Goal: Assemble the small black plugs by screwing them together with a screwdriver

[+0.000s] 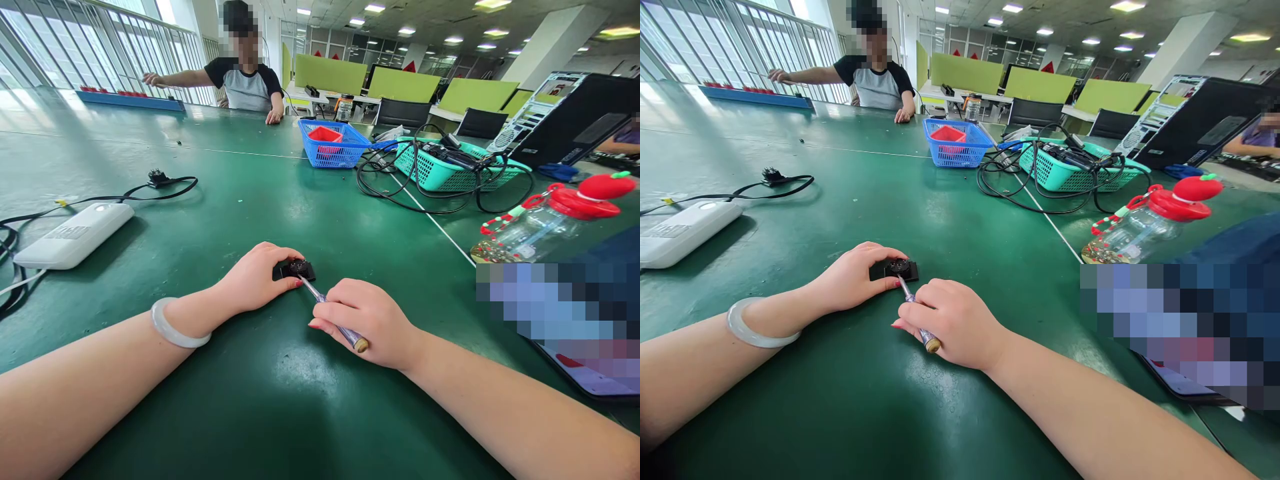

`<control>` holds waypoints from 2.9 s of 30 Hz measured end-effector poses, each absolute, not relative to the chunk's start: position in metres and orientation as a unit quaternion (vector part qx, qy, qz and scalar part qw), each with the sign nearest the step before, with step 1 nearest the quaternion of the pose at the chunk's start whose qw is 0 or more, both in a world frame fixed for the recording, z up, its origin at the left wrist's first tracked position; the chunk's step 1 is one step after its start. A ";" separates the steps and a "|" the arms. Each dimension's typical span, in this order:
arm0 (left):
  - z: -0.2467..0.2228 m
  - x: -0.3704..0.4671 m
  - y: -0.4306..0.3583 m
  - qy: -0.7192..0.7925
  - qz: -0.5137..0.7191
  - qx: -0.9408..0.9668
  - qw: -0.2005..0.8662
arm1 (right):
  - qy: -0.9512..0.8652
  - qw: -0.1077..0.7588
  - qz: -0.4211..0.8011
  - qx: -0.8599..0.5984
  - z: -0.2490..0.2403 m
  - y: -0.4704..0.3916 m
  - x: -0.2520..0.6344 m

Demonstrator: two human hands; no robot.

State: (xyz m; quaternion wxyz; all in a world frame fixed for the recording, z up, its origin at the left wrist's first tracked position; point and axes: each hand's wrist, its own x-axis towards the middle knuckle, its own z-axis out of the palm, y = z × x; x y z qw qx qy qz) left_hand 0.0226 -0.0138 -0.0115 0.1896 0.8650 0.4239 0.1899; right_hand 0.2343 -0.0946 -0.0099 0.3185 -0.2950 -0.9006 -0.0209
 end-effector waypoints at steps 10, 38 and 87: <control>-0.011 0.023 -0.013 0.424 0.185 0.866 0.189 | -0.896 0.331 0.002 -0.297 -0.010 -0.094 0.233; -0.012 0.023 -0.013 0.431 0.185 0.863 0.188 | -0.877 0.336 -0.009 -0.344 -0.009 -0.095 0.234; -0.013 0.023 -0.013 0.433 0.180 0.864 0.186 | -0.901 0.318 0.032 -0.292 -0.012 -0.092 0.233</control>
